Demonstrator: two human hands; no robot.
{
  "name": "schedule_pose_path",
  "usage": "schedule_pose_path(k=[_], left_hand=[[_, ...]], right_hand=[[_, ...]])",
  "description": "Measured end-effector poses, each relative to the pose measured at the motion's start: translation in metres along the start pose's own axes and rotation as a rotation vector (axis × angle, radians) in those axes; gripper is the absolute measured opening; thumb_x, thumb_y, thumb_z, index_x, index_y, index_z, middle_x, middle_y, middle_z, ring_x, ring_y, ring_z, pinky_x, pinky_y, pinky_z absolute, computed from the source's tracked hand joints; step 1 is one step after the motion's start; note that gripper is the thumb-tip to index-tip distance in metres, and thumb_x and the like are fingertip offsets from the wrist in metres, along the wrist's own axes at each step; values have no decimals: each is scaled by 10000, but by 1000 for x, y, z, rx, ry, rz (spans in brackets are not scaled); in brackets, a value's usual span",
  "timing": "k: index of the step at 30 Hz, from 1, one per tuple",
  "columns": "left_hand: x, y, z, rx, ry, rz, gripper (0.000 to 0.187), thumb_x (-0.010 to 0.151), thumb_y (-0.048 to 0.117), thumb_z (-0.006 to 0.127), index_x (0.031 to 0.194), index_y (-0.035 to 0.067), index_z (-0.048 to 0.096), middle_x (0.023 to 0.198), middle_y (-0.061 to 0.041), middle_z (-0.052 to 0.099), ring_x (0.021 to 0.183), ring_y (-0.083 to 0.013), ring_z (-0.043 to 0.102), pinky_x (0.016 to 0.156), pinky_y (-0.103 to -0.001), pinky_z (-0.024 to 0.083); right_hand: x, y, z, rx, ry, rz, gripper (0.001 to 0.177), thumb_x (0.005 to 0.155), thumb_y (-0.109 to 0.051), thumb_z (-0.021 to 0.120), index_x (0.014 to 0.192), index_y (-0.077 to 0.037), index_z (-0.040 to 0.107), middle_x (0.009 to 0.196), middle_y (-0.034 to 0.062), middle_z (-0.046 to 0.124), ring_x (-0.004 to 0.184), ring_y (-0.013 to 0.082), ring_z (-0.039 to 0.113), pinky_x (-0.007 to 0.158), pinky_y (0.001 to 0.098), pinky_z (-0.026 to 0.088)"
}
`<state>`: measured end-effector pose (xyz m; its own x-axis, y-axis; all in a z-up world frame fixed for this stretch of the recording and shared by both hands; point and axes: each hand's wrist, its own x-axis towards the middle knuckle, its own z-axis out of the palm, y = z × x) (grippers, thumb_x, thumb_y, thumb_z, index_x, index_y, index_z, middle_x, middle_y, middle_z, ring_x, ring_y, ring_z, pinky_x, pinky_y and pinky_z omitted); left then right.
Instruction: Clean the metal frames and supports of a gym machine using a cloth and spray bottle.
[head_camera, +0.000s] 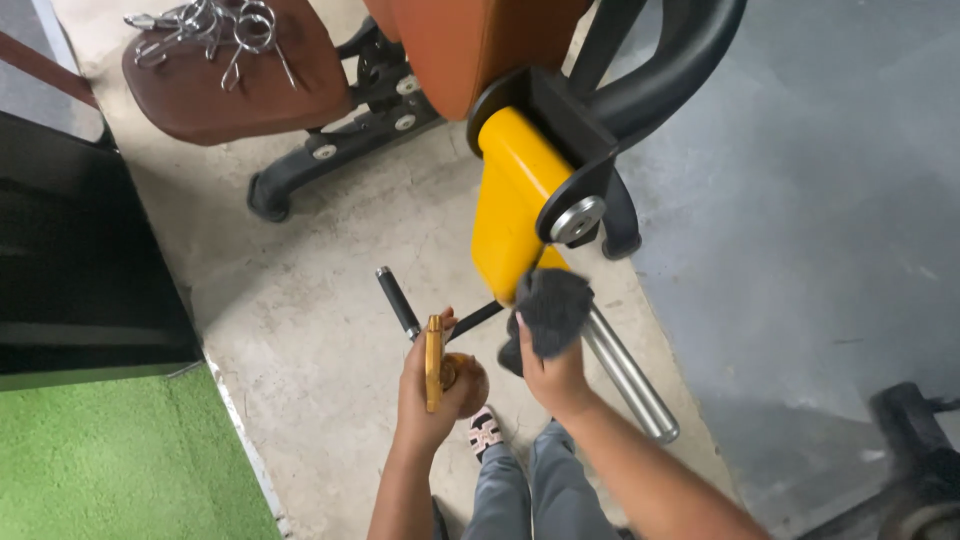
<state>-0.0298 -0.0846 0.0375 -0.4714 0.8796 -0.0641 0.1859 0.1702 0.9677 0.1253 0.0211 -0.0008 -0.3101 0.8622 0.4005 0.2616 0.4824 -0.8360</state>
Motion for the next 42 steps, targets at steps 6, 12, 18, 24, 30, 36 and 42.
schedule_pose_path(k=[6, 12, 18, 24, 30, 36, 42], left_hand=[[2, 4, -20, -11, 27, 30, 699, 772, -109, 678, 1430, 71, 526, 1512, -114, 563, 1425, -247, 521, 1127, -381, 446], [1, 1, -35, -169, 38, -92, 598, 815, -92, 637, 1386, 60, 546, 1538, -80, 543, 857, -124, 684, 738, -276, 564], [-7, -10, -40, -293, 79, -87, 606, 833, -84, 624, 1414, 30, 495, 1431, -71, 586, 781, -92, 653, 648, -259, 558], [-29, -21, -51, -388, 53, -222, 670, 923, -64, 650, 1561, 31, 469, 1064, -230, 643, 731, -139, 644, 639, -285, 542], [-42, -13, -81, -120, 118, 68, 666, 842, -97, 667, 1466, -9, 451, 1333, -138, 619, 897, -134, 665, 792, -272, 545], [-46, 39, -82, -252, 50, -389, 672, 919, -24, 694, 1562, 55, 516, 1087, -368, 637, 800, -229, 616, 733, -375, 503], [-33, 62, -76, -32, 4, 38, 616, 847, -4, 686, 1439, 34, 518, 1404, -124, 637, 1166, -180, 656, 1007, -331, 500]], right_hand=[[74, -28, 4, -489, -208, -419, 315, 992, -237, 644, 1198, 0, 666, 1163, 213, 667, 1117, 372, 635, 993, 500, 498], [60, 72, 52, -832, -442, -644, 456, 918, -221, 595, 1300, 25, 638, 1377, 220, 624, 1287, 335, 581, 1084, 418, 465], [52, 88, 160, -1574, -942, -637, 574, 912, -258, 461, 1419, 4, 514, 1563, 128, 485, 1415, 318, 396, 1148, 506, 237], [-33, 211, 200, -1867, -1266, -945, 525, 991, -304, 448, 1372, 3, 636, 1482, 127, 545, 1399, 325, 427, 1176, 528, 143], [-24, 143, 81, -1360, -1163, -885, 453, 1033, -269, 479, 1315, 23, 682, 1345, 117, 677, 1354, 275, 528, 1296, 449, 168], [106, 0, 24, -1038, -670, -484, 600, 880, -262, 584, 1428, -20, 558, 1357, 129, 634, 1203, 256, 587, 997, 438, 386], [125, -24, 72, -1418, -698, -447, 396, 960, -293, 512, 1289, -108, 633, 1309, 104, 638, 1259, 284, 566, 1158, 514, 297]])
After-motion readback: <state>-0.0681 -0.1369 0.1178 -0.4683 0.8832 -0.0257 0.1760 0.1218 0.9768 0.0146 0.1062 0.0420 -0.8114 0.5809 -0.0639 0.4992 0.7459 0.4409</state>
